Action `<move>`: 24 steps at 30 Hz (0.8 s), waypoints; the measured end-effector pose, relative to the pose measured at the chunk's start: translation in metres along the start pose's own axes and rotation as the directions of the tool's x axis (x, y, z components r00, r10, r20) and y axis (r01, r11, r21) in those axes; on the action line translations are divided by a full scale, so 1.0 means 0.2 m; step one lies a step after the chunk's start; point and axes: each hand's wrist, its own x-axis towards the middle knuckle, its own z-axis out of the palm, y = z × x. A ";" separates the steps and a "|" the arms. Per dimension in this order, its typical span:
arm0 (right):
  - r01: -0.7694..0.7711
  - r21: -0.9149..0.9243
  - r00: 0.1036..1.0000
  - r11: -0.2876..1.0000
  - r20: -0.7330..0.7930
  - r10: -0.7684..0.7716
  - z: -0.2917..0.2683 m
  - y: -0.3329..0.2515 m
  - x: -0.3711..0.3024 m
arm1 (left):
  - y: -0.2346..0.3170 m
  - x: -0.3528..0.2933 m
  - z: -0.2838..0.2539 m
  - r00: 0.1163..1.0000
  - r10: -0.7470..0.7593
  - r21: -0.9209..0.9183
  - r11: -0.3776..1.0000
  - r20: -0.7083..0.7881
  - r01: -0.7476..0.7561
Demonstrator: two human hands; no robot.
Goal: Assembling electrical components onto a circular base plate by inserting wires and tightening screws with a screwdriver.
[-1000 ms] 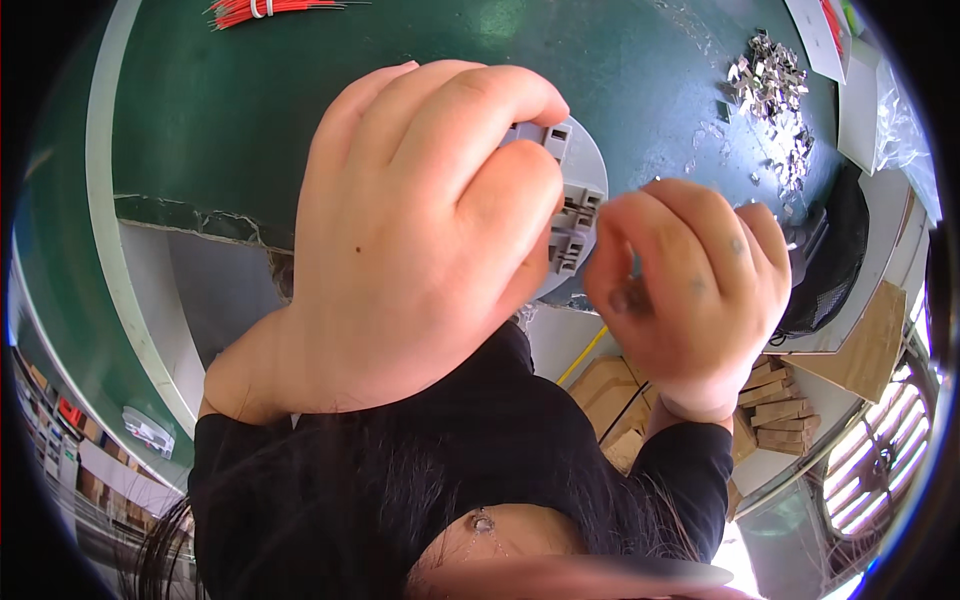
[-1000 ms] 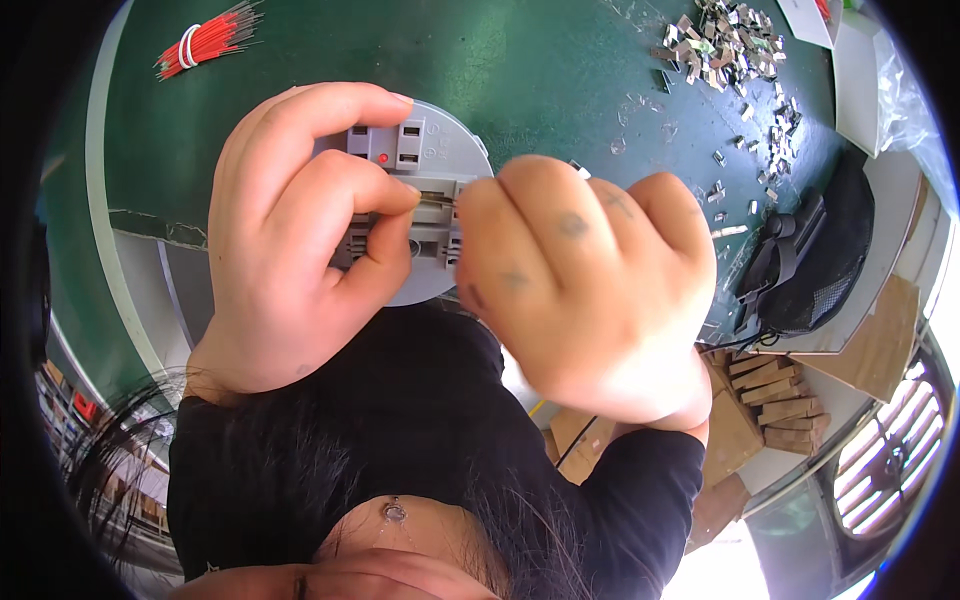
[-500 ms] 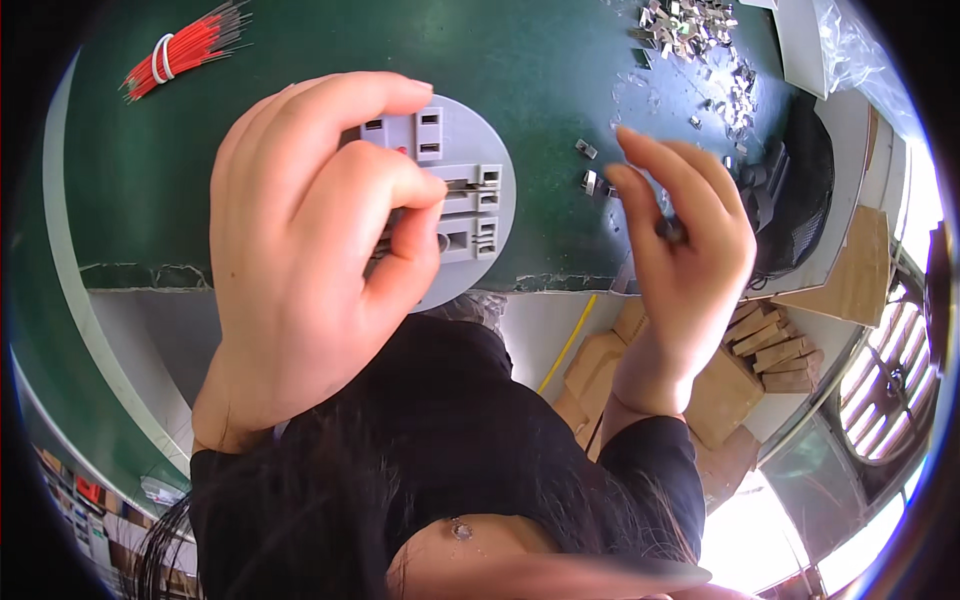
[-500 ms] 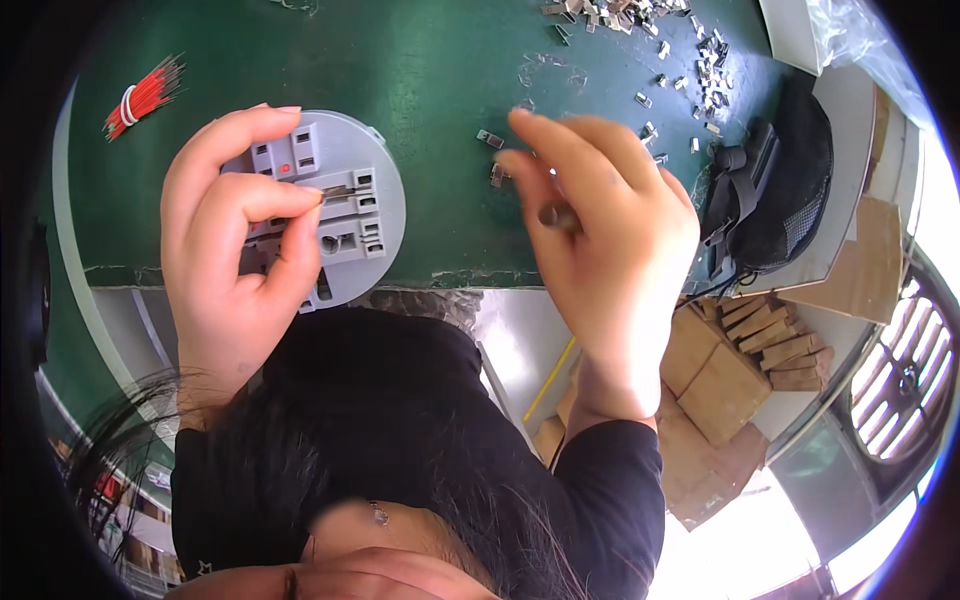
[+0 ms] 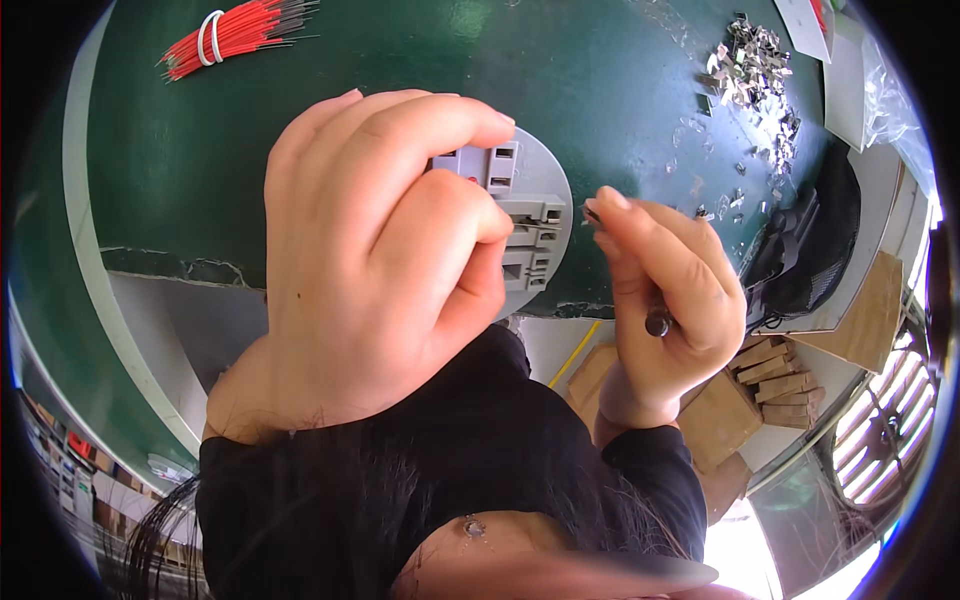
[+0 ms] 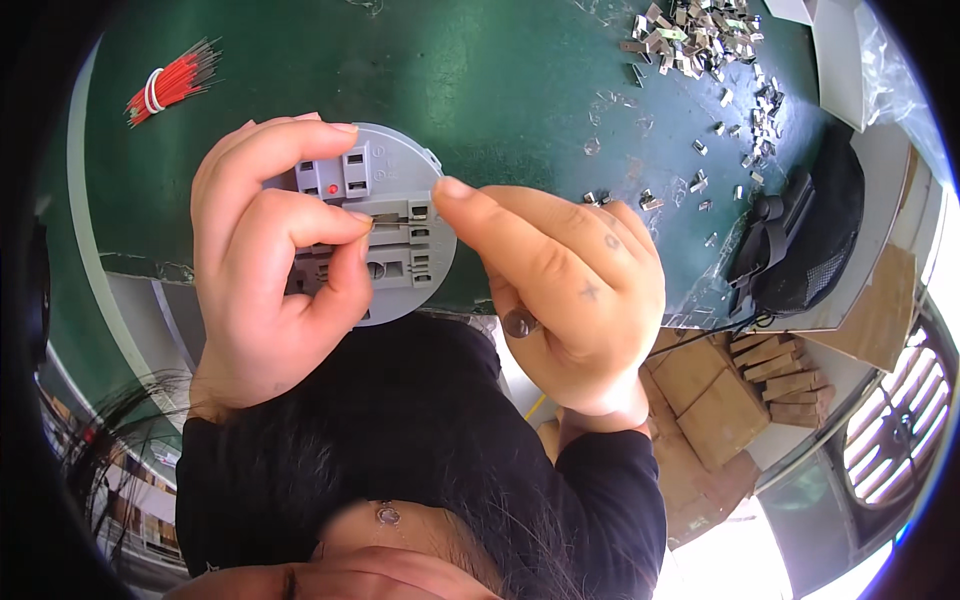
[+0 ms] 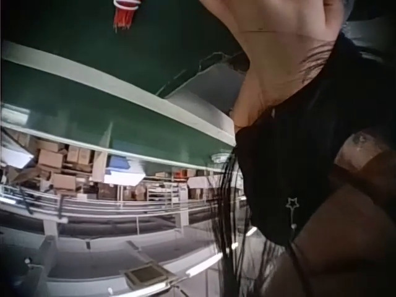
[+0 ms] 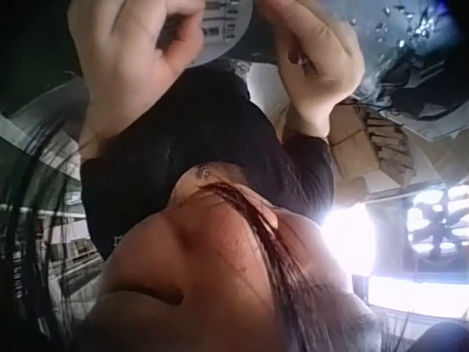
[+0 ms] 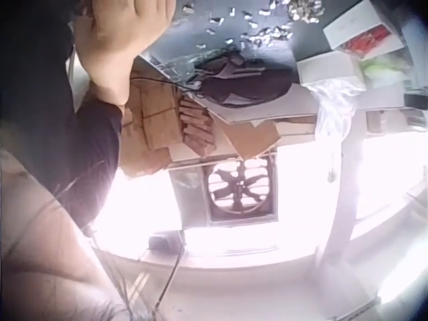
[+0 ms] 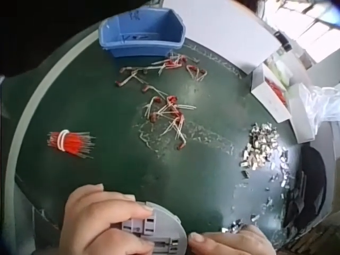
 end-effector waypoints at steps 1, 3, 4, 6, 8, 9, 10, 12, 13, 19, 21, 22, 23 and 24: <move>0.034 -0.017 0.997 0.999 -0.067 -0.035 0.01 0.01 -0.01 | 0.00 0.00 0.00 1.000 0.005 -0.005 1.000 -0.002 -0.005; -0.008 -0.010 0.998 1.000 -0.062 0.008 0.03 -0.01 -0.02 | 0.00 0.00 0.00 1.000 0.001 0.001 1.000 0.000 -0.001; -0.047 -0.006 0.997 0.999 -0.059 0.047 0.03 -0.02 -0.03 | 0.00 0.00 0.00 1.000 0.000 0.007 1.000 -0.002 0.000; -0.087 -0.002 0.995 0.996 -0.055 0.087 0.04 -0.04 -0.04 | 0.01 0.00 0.00 1.000 -0.001 0.014 1.000 -0.003 0.001; -0.111 -0.011 0.993 0.994 -0.052 0.110 0.04 -0.07 -0.03 | 0.00 0.00 0.00 1.000 0.004 0.013 1.000 -0.005 -0.004; -0.122 -0.016 0.991 0.992 -0.051 0.121 0.04 -0.07 -0.03 | 0.00 0.00 0.00 1.000 0.007 0.013 1.000 -0.006 -0.007; -0.121 -0.016 0.991 0.993 -0.051 0.120 0.04 -0.07 -0.03 | 0.00 0.00 0.01 1.000 0.007 0.013 1.000 -0.007 -0.007; -0.136 -0.011 0.990 0.991 -0.029 0.136 0.04 -0.06 -0.03 | 0.00 -0.01 0.01 1.000 0.016 0.024 1.000 -0.015 -0.016; -0.143 -0.009 0.990 0.990 -0.017 0.143 0.05 -0.05 -0.04 | 0.00 -0.01 0.01 1.000 0.020 0.029 0.999 -0.019 -0.020; -0.179 0.098 0.980 0.979 -0.075 0.187 0.06 -0.05 -0.07 | -0.01 -0.01 0.02 0.999 0.032 0.024 0.999 -0.043 -0.031; -0.250 0.179 0.958 0.952 -0.098 0.270 0.07 -0.07 -0.07 | -0.02 -0.02 0.03 0.998 0.035 0.027 0.999 -0.060 -0.033; -0.247 0.177 0.958 0.953 -0.100 0.267 0.07 -0.07 -0.07 | -0.02 -0.02 0.03 0.997 0.037 0.027 0.999 -0.063 -0.036; -0.250 0.163 0.959 0.954 -0.093 0.268 0.07 -0.07 -0.07 | -0.02 -0.02 0.04 0.997 0.038 0.026 0.999 -0.067 -0.036; -0.253 0.149 0.960 0.956 -0.086 0.268 0.07 -0.08 -0.07 | -0.02 -0.02 0.04 0.997 0.038 0.025 0.999 -0.071 -0.036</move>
